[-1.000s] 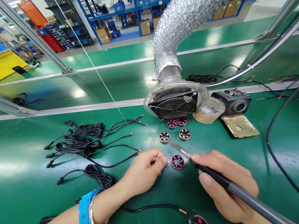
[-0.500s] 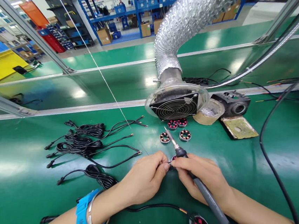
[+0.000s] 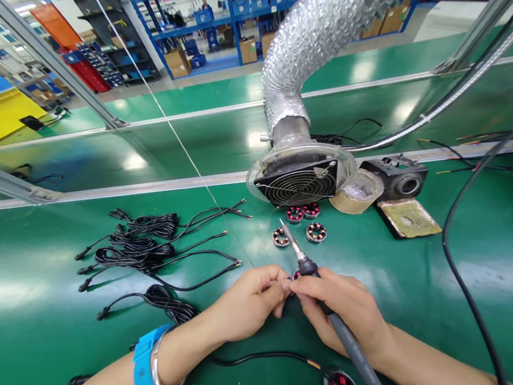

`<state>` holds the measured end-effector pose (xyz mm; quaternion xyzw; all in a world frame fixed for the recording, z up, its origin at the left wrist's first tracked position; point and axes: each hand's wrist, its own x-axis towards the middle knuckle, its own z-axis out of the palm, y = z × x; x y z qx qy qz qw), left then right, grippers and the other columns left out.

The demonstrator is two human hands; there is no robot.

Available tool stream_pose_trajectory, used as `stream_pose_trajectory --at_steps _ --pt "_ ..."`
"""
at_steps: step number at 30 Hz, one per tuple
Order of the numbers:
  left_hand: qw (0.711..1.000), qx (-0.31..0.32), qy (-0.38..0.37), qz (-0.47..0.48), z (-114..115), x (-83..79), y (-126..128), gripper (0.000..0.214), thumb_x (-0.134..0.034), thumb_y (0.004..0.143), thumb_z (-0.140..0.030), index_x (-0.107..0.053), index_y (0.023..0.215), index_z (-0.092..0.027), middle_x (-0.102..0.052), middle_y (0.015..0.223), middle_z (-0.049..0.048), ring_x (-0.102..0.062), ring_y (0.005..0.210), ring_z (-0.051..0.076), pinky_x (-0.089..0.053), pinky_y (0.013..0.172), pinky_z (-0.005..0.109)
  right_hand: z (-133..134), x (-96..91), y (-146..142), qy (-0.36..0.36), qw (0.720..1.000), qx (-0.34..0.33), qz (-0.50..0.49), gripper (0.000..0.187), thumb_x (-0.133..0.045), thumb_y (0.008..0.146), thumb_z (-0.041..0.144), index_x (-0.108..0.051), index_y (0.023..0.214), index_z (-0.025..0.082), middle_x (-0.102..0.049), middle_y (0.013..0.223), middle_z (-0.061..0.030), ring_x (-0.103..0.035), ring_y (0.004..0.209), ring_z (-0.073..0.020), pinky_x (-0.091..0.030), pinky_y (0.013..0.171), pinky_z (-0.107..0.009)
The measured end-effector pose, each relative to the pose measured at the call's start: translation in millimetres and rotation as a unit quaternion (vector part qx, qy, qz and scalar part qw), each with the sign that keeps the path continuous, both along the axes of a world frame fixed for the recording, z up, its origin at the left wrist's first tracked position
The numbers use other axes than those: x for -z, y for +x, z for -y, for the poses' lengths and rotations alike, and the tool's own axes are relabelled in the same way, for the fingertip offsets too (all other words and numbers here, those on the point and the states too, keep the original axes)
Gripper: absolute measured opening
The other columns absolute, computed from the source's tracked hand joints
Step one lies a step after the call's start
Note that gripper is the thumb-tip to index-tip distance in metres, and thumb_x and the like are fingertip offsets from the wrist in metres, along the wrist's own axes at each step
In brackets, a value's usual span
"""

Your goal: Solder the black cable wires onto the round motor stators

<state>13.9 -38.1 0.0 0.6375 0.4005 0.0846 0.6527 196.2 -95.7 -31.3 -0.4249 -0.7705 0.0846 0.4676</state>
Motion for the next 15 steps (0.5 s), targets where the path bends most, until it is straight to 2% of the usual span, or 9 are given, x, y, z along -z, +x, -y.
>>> stream_pose_trajectory --at_steps 4,9,15 --pt "0.998 -0.052 -0.023 0.003 0.3 2.8 2.0 0.035 -0.05 0.089 -0.049 -0.046 0.073 -0.019 -0.04 0.056 -0.0068 -0.03 0.053 0.01 -0.023 0.052 0.024 -1.4 -0.7 3.8 -0.047 0.998 -0.023 -0.03 0.031 -0.053 0.089 0.004 -0.057 0.114 0.021 -0.069 0.09 -0.0021 -0.063 0.07 -0.0122 -0.05 0.063 -0.023" --pt "0.996 -0.08 -0.035 -0.005 -0.2 4.4 1.8 0.036 -0.053 0.086 -0.05 -0.043 0.069 -0.02 -0.035 0.054 -0.0085 -0.024 0.05 0.008 -0.018 0.048 0.023 -1.7 3.3 8.6 -0.121 0.991 -0.054 -0.011 0.034 -0.052 0.088 0.007 -0.055 0.118 0.023 -0.07 0.097 -0.0034 -0.067 0.078 -0.0147 -0.053 0.069 -0.026" --pt "0.995 -0.096 -0.038 -0.006 -0.6 5.7 2.1 0.036 -0.055 0.085 -0.05 -0.044 0.07 -0.019 -0.03 0.054 -0.0096 -0.021 0.05 0.008 -0.017 0.047 0.023 -5.7 0.8 2.3 -0.137 0.988 -0.014 -0.069 0.031 -0.052 0.087 0.006 -0.058 0.113 0.022 -0.07 0.093 -0.0025 -0.068 0.077 -0.0128 -0.055 0.072 -0.023"
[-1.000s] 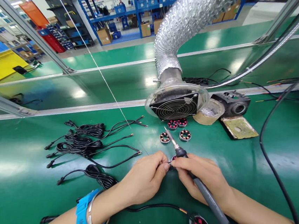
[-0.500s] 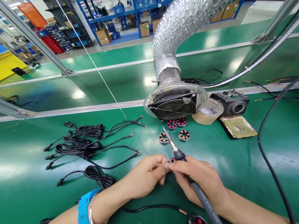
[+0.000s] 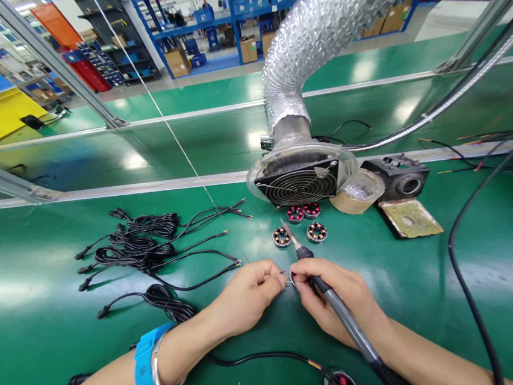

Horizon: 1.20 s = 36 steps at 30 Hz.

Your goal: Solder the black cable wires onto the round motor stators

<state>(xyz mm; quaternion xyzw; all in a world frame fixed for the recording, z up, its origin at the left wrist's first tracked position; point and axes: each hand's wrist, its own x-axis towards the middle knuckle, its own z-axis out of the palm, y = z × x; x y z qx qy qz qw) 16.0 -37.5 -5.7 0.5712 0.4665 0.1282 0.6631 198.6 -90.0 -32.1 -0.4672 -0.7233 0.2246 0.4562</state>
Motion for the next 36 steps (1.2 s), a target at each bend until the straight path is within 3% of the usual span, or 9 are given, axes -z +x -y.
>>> stream_pose_trajectory --at_steps 6,13,17,23,36 --pt "1.0 -0.015 0.012 -0.018 1.2 2.1 0.9 0.038 -0.056 0.085 -0.053 -0.044 0.071 -0.019 -0.03 0.054 -0.0098 -0.021 0.05 0.008 -0.018 0.046 0.022 -2.2 -4.3 -0.4 -0.008 1.0 0.021 -0.019 0.032 -0.054 0.083 0.005 -0.061 0.11 0.022 -0.069 0.088 -0.0009 -0.068 0.075 -0.012 -0.056 0.072 -0.022" --pt "0.999 -0.017 0.038 -0.018 3.0 4.8 0.7 0.037 -0.054 0.087 -0.051 -0.043 0.071 -0.019 -0.03 0.056 -0.0093 -0.022 0.052 0.008 -0.02 0.048 0.022 2.3 -8.9 7.7 0.023 0.999 -0.006 -0.026 0.034 -0.051 0.091 0.005 -0.06 0.118 0.022 -0.072 0.105 -0.004 -0.07 0.088 -0.0129 -0.056 0.08 -0.023" --pt "0.998 -0.015 0.055 -0.025 4.9 2.5 1.3 0.035 -0.052 0.089 -0.047 -0.042 0.07 -0.02 -0.03 0.057 -0.0087 -0.022 0.053 0.009 -0.02 0.048 0.022 12.8 -21.5 21.8 -0.001 1.0 0.007 -0.022 0.038 -0.053 0.093 0.015 -0.058 0.13 0.022 -0.069 0.095 -0.0046 -0.066 0.08 -0.0157 -0.056 0.071 -0.028" --pt "0.998 -0.013 0.053 -0.033 5.9 1.9 0.6 0.036 -0.052 0.09 -0.049 -0.042 0.071 -0.02 -0.03 0.057 -0.0085 -0.023 0.053 0.009 -0.02 0.048 0.022 24.1 -29.7 37.7 -0.014 0.997 0.005 -0.071 0.026 -0.053 0.088 0.014 -0.066 0.108 0.023 -0.065 0.077 -0.0014 -0.053 0.059 -0.0136 -0.041 0.052 -0.027" --pt "0.998 -0.011 0.062 -0.026 6.4 -0.2 1.9 0.031 -0.051 0.091 -0.043 -0.043 0.071 -0.02 -0.031 0.058 -0.0089 -0.023 0.053 0.009 -0.02 0.048 0.023 24.5 -29.1 34.6 -0.026 0.995 -0.012 -0.092 0.022 -0.052 0.087 0.013 -0.066 0.102 0.022 -0.062 0.075 0.0 -0.051 0.059 -0.0133 -0.037 0.053 -0.027"
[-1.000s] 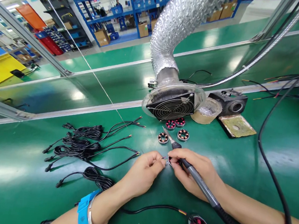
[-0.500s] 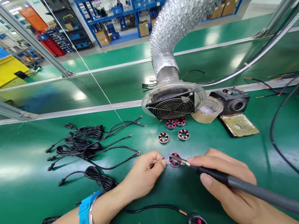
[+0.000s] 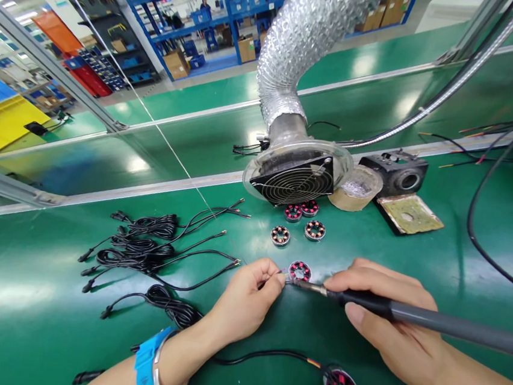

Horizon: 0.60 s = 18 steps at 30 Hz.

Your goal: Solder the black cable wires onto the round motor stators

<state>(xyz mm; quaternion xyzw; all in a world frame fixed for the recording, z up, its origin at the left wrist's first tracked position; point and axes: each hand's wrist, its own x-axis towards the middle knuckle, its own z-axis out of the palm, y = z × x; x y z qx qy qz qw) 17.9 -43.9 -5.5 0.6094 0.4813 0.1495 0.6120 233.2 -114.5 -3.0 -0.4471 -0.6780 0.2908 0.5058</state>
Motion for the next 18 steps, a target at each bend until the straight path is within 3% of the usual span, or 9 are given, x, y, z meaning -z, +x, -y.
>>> stream_pose_trajectory --at_steps 18 --pt "1.0 0.007 0.006 -0.005 0.8 1.1 -1.1 0.03 -0.05 0.09 -0.043 -0.044 0.072 -0.019 -0.032 0.058 -0.0088 -0.024 0.053 0.009 -0.021 0.048 0.022 2.7 -3.3 -2.4 0.005 1.0 0.007 -0.004 0.024 -0.05 0.085 0.012 -0.066 0.1 0.022 -0.061 0.072 0.0012 -0.051 0.059 -0.0116 -0.038 0.053 -0.026"
